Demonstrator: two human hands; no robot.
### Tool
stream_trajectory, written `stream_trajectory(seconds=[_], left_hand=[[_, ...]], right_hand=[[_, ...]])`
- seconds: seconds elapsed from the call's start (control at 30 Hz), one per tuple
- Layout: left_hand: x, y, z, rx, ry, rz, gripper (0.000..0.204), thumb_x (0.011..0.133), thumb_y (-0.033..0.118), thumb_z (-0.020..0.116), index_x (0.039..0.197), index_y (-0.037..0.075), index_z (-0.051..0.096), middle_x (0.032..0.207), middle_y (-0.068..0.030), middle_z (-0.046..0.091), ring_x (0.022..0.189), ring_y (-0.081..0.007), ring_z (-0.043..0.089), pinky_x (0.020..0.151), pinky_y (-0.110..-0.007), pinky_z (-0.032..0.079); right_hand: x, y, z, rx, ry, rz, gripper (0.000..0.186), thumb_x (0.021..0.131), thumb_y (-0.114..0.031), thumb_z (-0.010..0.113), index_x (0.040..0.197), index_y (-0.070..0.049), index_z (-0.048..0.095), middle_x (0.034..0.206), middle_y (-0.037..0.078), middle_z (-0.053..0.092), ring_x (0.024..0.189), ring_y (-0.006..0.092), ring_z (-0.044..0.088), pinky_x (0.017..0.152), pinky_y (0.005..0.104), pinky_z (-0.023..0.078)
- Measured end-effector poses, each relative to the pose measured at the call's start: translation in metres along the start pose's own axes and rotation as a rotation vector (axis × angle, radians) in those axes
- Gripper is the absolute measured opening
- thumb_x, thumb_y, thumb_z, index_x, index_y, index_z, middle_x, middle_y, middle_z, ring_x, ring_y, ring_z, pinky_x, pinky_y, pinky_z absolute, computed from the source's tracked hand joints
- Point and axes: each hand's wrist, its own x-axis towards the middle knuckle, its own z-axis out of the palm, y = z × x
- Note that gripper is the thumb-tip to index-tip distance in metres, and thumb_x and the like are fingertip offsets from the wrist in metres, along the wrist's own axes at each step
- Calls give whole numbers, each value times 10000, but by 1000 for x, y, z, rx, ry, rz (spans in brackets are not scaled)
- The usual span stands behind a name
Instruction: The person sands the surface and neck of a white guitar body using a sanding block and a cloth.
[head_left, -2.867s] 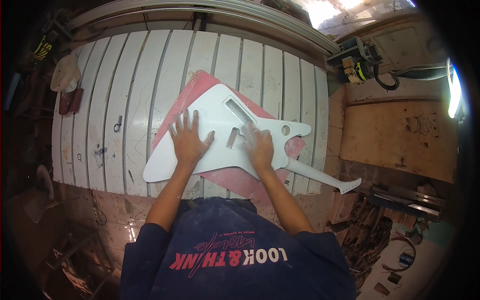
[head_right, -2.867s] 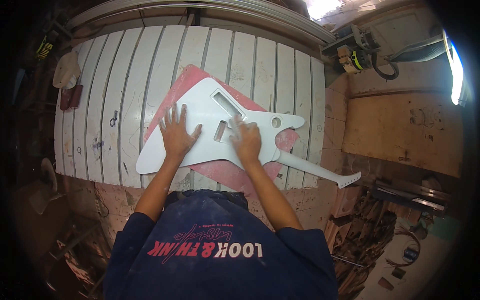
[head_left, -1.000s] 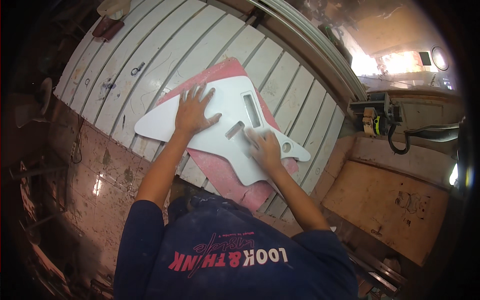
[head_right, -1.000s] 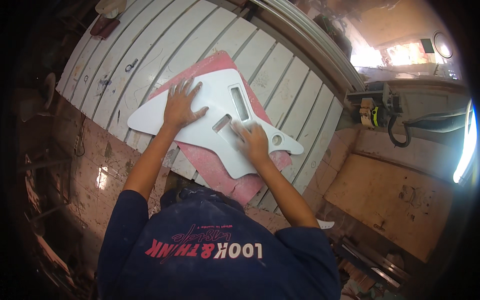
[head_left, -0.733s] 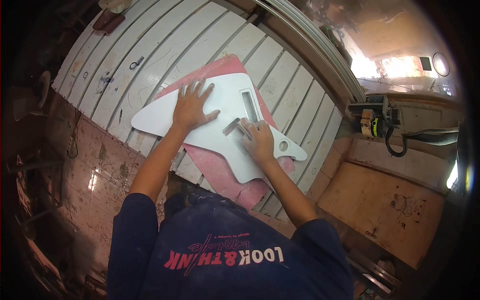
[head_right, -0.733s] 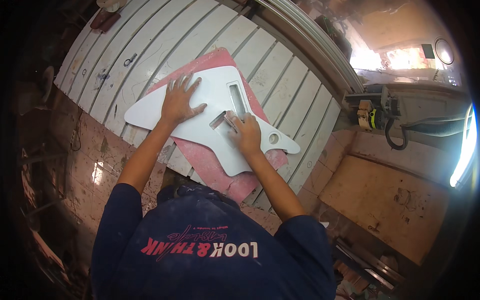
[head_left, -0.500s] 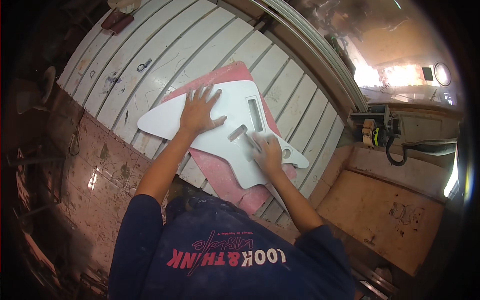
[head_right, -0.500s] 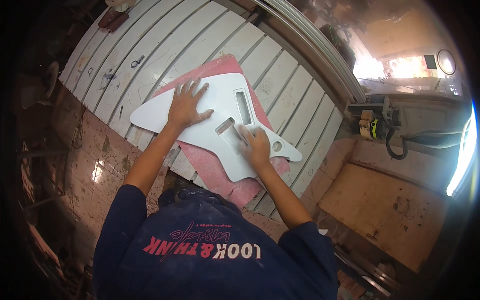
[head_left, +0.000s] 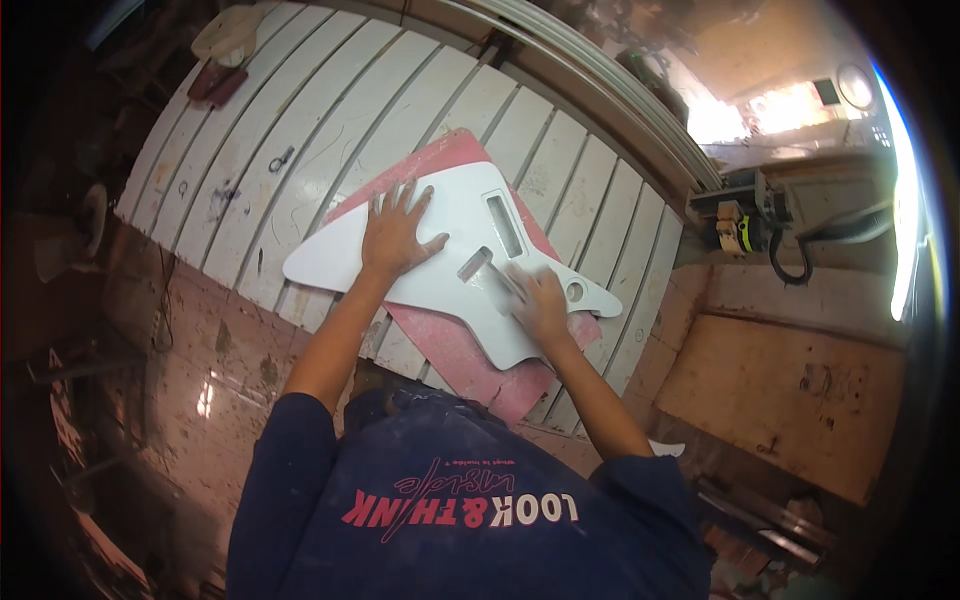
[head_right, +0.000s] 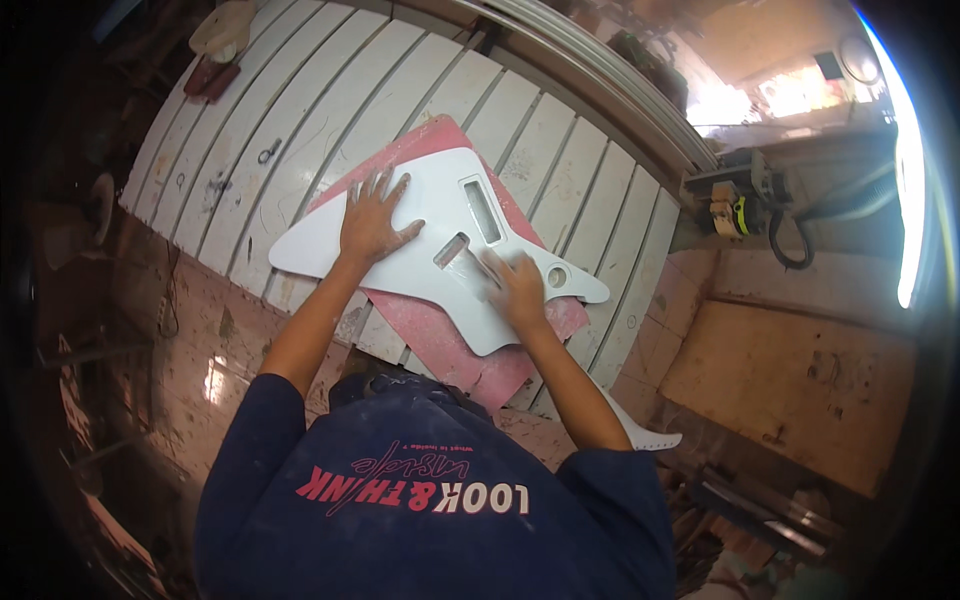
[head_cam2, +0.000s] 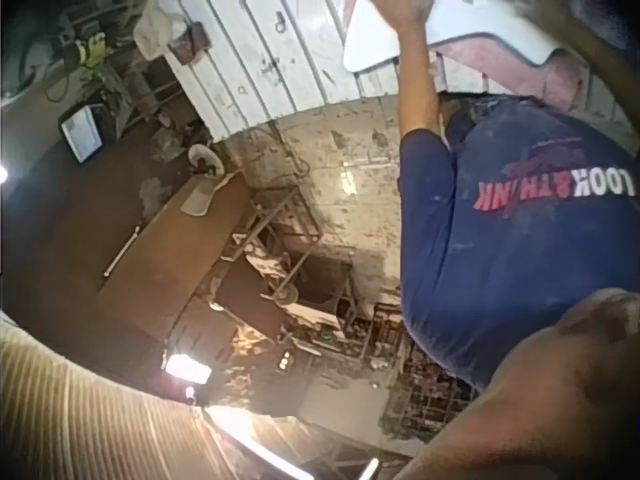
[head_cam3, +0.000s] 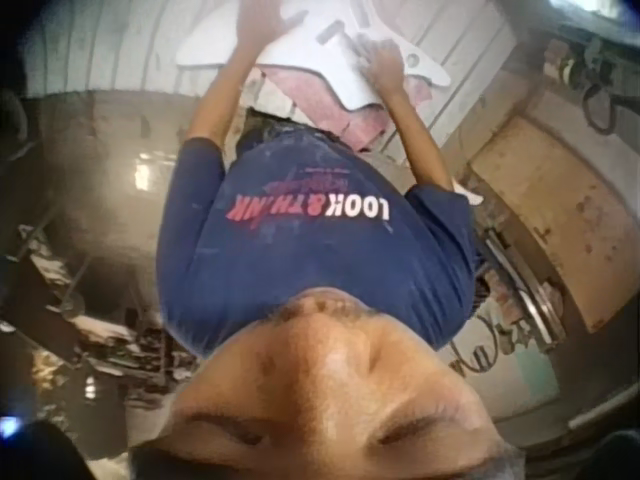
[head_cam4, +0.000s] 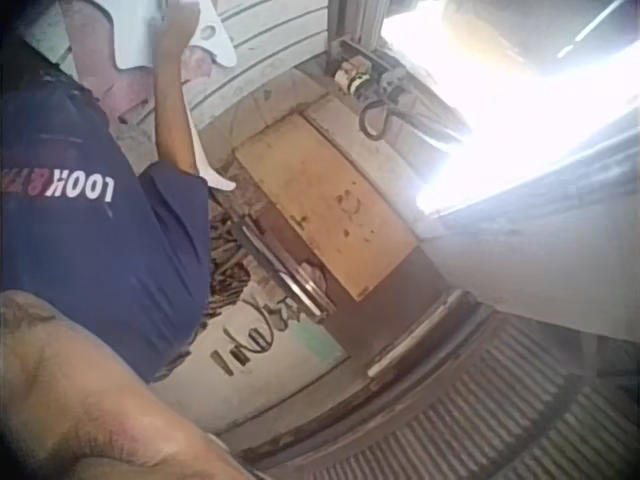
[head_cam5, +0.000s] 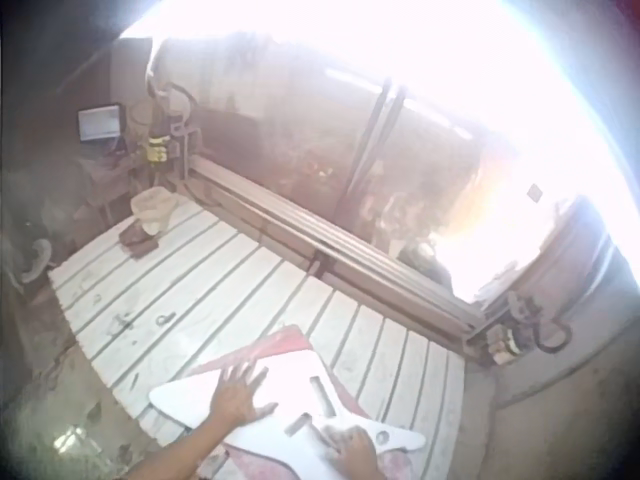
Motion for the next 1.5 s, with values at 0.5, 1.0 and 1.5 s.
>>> stream_trajectory(seconds=[0.5, 1.0, 1.5], left_hand=[[-65, 165, 57, -222, -235, 821, 1199, 733, 793, 679, 1554, -33, 396, 1657, -217, 336, 1578, -347, 242, 1287, -559, 146], [-42, -84, -22, 86, -120, 136, 943, 962, 636, 577, 1596, -23, 347, 1696, -221, 274, 1591, -361, 208, 1277, -587, 119], [-84, 60, 11, -171, -399, 713, 1026, 904, 659, 631, 1611, -8, 302, 1704, -182, 269, 1603, -327, 188, 1288, -558, 129]], right_hand=[[-117, -39, -12, 269, 619, 624, 633, 738, -5, 751, 1353, -11, 603, 1229, 205, 656, 1165, 390, 635, 1033, 452, 508], [-75, -79, 27, 7, 525, 905, 728, 732, -41, 771, 1426, -179, 599, 1227, 166, 592, 1165, 412, 575, 1031, 496, 484], [-71, -77, 30, 35, 529, 907, 720, 749, -42, 767, 1431, -180, 582, 1289, 198, 599, 1236, 430, 565, 1078, 508, 469]])
